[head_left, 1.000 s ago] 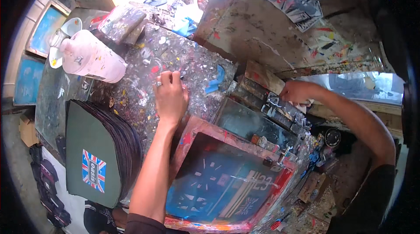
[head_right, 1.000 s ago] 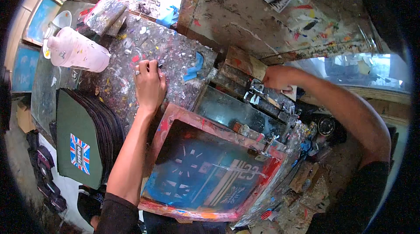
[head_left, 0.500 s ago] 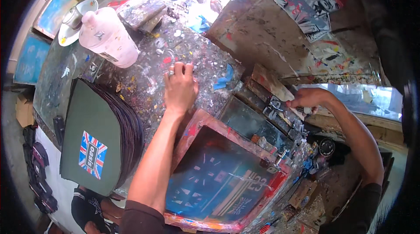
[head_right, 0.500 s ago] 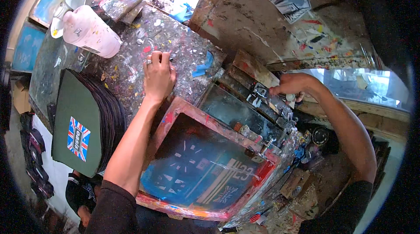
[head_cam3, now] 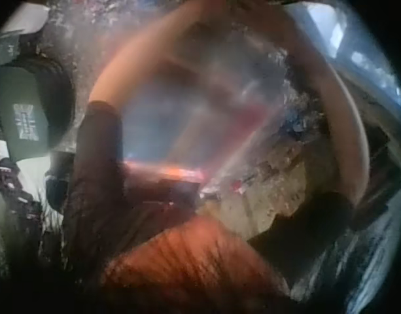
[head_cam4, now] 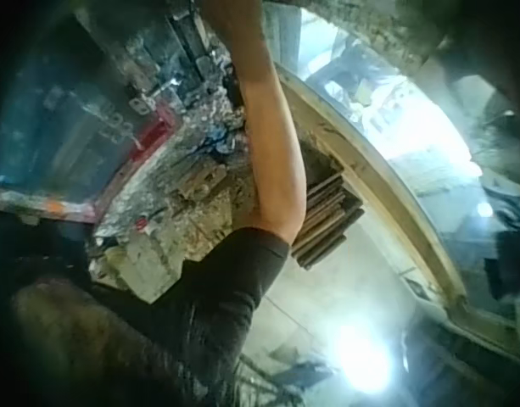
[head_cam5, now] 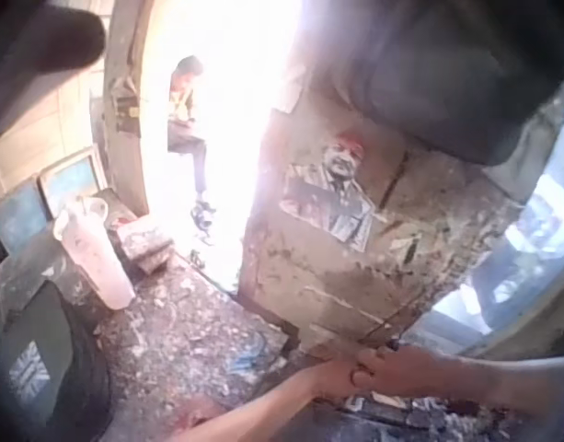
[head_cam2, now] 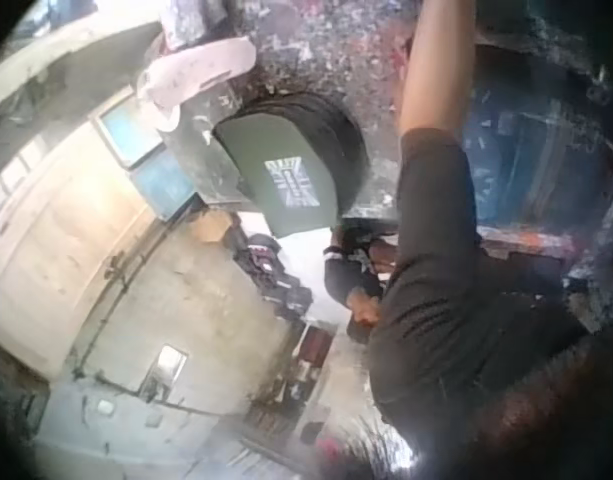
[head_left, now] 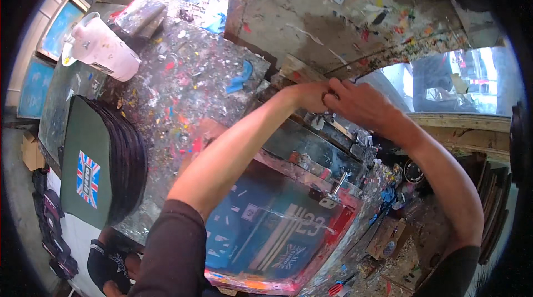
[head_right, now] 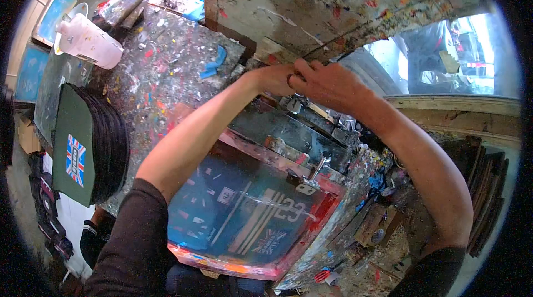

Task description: The person cleans a screen printing frame and then handles several metal components, including a clamp and mounting hardware.

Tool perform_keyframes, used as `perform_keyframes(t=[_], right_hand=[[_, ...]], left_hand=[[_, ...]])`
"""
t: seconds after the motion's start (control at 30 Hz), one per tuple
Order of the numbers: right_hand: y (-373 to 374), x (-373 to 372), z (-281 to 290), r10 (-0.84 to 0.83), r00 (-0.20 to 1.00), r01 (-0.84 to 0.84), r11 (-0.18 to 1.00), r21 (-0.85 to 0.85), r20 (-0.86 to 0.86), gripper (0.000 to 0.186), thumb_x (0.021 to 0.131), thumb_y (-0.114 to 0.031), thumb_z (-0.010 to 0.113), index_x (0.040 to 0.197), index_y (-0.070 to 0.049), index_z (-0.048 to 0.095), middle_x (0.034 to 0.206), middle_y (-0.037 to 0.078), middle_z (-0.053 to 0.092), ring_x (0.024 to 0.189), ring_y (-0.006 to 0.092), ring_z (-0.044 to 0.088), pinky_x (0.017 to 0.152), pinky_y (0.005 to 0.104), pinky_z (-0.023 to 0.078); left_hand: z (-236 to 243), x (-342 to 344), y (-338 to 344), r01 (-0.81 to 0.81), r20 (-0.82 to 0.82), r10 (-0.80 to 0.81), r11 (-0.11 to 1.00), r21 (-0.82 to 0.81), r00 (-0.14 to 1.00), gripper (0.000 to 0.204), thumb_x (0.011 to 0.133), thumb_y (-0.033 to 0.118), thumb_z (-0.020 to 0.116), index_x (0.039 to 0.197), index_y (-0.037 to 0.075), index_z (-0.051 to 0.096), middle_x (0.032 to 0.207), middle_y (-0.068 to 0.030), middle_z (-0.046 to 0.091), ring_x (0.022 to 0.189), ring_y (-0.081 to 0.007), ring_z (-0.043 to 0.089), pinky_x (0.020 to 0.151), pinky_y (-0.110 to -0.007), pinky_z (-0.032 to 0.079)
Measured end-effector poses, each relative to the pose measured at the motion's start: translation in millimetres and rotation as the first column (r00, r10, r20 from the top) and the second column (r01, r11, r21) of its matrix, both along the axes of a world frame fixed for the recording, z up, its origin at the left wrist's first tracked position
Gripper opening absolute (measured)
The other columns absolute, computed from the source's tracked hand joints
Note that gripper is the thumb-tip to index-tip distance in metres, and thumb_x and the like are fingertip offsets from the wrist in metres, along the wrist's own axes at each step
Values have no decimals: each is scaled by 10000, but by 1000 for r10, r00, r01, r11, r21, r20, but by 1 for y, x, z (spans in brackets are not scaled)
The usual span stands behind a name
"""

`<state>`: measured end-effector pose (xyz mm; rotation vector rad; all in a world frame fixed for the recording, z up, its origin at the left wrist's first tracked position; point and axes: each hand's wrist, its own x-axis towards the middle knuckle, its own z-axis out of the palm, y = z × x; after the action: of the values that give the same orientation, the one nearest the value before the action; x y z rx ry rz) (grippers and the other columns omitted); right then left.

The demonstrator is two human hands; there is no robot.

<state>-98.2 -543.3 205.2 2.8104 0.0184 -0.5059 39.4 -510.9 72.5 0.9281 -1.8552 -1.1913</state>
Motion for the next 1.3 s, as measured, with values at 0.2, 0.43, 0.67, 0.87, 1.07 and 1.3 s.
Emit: perform_keyframes(t=[0.2,0.43,0.67,0.87,1.07,1.3], right_hand=[[-3,-10,12,-590,794,607,783,140,-143,319,858,-147,580,1144,-43,487,771,203,622,793,351,671,662,473,543],[-6,-42,12,-623,781,603,771,205,41,338,807,53,540,1135,4,477,1069,232,518,1031,425,551,865,496,468],[-4,-16,22,-721,693,689,649,322,-30,445,825,-29,593,1221,15,395,1071,282,507,1091,437,507,856,465,438],[-21,-40,10,-573,819,528,770,359,26,397,914,-163,550,1210,31,369,839,299,614,882,468,610,735,525,471],[3,-24,26,-675,736,650,678,344,-61,317,902,-109,558,1156,-2,403,933,288,585,928,462,597,744,518,475],[-11,-34,9,-444,870,372,876,306,215,256,931,-186,546,1103,-7,484,817,248,608,787,459,607,690,509,479]], left_hand=[[-14,-36,-6,-280,57,294,943,-180,954,317,747,164,714,1047,72,669,1031,-168,676,1027,-327,625,806,-403,505],[7,-44,-10,-193,52,198,977,-85,979,283,782,155,681,1044,52,658,974,-186,682,958,-355,643,815,-420,496],[11,-21,-14,-280,404,307,952,-125,862,341,728,167,742,1036,43,665,947,-210,673,892,-365,640,792,-417,505],[14,-27,-14,-211,41,215,974,-85,976,396,711,184,748,1074,65,643,931,-189,681,868,-338,649,795,-417,501],[8,-18,-24,-133,263,154,986,-96,952,279,719,203,745,941,52,668,1066,-186,662,943,-371,633,794,-445,508],[-2,-32,-18,-242,-165,218,960,-143,962,372,683,272,802,978,78,688,872,-175,681,821,-385,632,741,-456,504]])
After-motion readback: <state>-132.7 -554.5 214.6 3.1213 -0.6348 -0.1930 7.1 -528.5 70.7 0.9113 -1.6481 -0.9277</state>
